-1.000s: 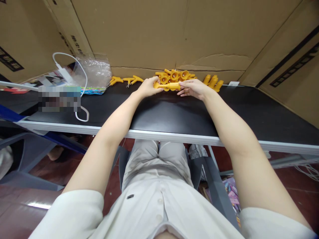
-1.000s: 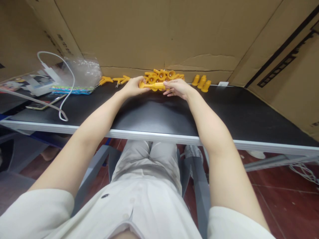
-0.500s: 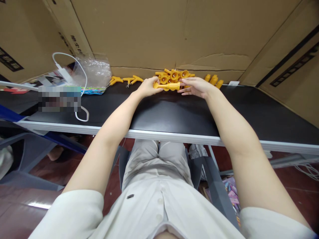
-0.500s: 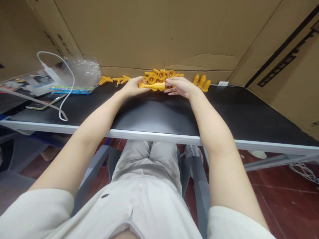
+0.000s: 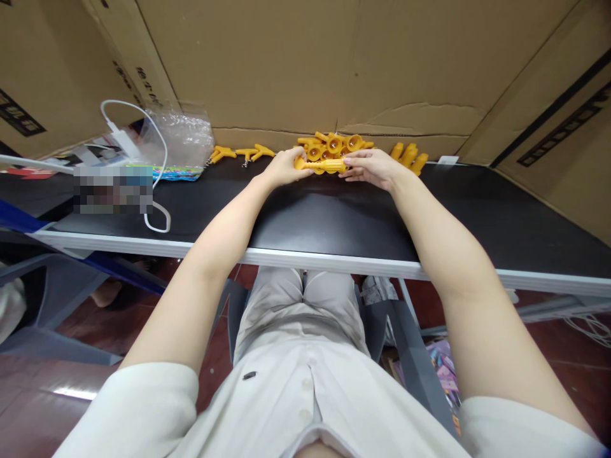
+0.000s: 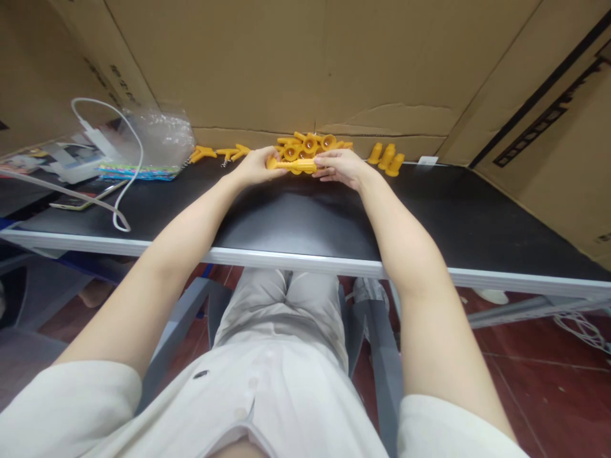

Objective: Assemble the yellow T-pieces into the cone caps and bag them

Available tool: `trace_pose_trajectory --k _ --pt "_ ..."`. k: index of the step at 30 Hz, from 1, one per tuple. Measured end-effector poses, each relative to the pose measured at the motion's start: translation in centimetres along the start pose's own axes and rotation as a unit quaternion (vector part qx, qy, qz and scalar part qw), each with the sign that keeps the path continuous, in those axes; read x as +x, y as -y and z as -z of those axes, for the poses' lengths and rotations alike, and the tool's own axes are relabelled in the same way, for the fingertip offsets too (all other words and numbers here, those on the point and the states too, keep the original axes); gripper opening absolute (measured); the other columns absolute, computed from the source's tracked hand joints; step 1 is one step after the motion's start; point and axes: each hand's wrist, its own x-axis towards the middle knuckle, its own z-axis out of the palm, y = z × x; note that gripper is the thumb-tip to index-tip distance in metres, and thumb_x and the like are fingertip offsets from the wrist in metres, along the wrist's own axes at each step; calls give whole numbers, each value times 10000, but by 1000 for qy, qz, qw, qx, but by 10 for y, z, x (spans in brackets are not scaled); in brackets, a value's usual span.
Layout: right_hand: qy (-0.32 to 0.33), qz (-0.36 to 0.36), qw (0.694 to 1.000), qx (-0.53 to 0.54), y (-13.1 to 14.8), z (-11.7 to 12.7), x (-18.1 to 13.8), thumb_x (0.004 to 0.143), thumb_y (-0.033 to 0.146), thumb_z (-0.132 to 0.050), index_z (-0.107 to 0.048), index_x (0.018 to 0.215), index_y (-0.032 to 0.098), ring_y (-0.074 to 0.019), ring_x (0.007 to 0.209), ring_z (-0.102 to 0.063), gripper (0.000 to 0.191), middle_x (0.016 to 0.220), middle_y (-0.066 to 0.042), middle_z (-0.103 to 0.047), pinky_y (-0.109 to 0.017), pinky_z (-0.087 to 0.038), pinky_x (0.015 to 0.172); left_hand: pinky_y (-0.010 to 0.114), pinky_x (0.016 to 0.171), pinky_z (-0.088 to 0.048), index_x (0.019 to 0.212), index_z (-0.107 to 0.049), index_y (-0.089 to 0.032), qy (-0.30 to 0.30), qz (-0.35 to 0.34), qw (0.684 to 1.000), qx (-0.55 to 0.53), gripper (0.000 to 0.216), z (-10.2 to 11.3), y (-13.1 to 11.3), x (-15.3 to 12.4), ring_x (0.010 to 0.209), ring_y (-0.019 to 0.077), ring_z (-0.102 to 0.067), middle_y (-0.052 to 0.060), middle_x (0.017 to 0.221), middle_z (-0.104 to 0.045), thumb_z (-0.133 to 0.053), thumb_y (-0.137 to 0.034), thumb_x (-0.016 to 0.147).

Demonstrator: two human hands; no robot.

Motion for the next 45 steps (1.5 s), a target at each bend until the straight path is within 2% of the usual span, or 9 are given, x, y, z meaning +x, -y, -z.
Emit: trace_pose_trajectory --k 6,15,20,23,28,35,38,41,45 --pt "-1 2 1000 5 -2 -1 1 949 200 -978 -751 948 187 -186 769 -833 228 886 -55 -831 -319 -709 849 375 968 -531 1098 -714 -231 -4 -8 1000 -2 282 -2 4 1 965 267 -681 31 960 -723 -836 -380 891" --pt "-3 -22 1000 -6 3 -6 -6 1142 206 -751 -699 957 159 -148 692 -809 197 823 -31 -756 -270 -690 793 381 993 -536 1102 -723 -232 -2 -14 1000 -6 298 -3 6 3 1019 282 -698 45 1018 -757 -839 -403 887" --pt "24 -8 1000 -5 0 -4 -5 1051 310 -900 -712 1043 187 -169 758 -836 225 934 -47 -815 -321 -724 865 399 1020 -538 1125 -733 -227 3 1 1000 1 287 0 0 -1 1057 300 -709 60 1050 -768 -820 -386 902" --pt "37 2 999 -10 -2 -4 -3 968 248 -978 -721 1067 201 -183 806 -850 279 978 -48 -834 -357 -731 925 397 1026 -540 1128 -737 -232 3 7 1000 -12 295 1 -1 -1 1074 303 -704 51 1015 -758 -837 -373 889" --pt "15 4 1000 -8 0 -6 -3 932 148 -975 -715 996 196 -197 779 -835 271 875 -41 -799 -382 -730 935 401 1029 -544 1121 -734 -244 -1 5 1000 -24 307 1 0 0 1068 297 -698 36 975 -743 -850 -367 865" --pt "2 -1 1000 3 4 -7 -7 951 103 -896 -705 966 204 -176 773 -812 217 892 -37 -795 -360 -718 918 403 1029 -549 1144 -728 -234 2 7 1000 -12 317 -1 0 2 1054 294 -710 47 1009 -761 -823 -375 877" --pt "-9 17 1000 14 4 -9 -6 941 89 -882 -685 975 209 -167 793 -801 233 925 -27 -787 -370 -706 930 416 1026 -557 1252 -725 -244 -1 -1 1000 -19 379 -2 -1 1 1057 297 -733 55 1037 -766 -813 -351 900" --pt "-38 66 997 14 8 -7 -5 924 118 -889 -659 988 227 -192 913 -819 262 990 -18 -789 -383 -687 954 419 1018 -569 1507 -630 -284 -27 -3 999 -32 595 0 -1 -1 1038 288 -759 56 1049 -769 -790 -292 934" --pt "-140 142 978 59 25 4 -6 1017 128 -771 -613 1020 256 -190 1060 -818 204 1170 -19 -811 -354 -639 1001 429 1047 -575 1704 -463 -269 -62 12 998 -30 835 4 4 -3 1064 296 -783 89 1102 -791 -776 -223 931"
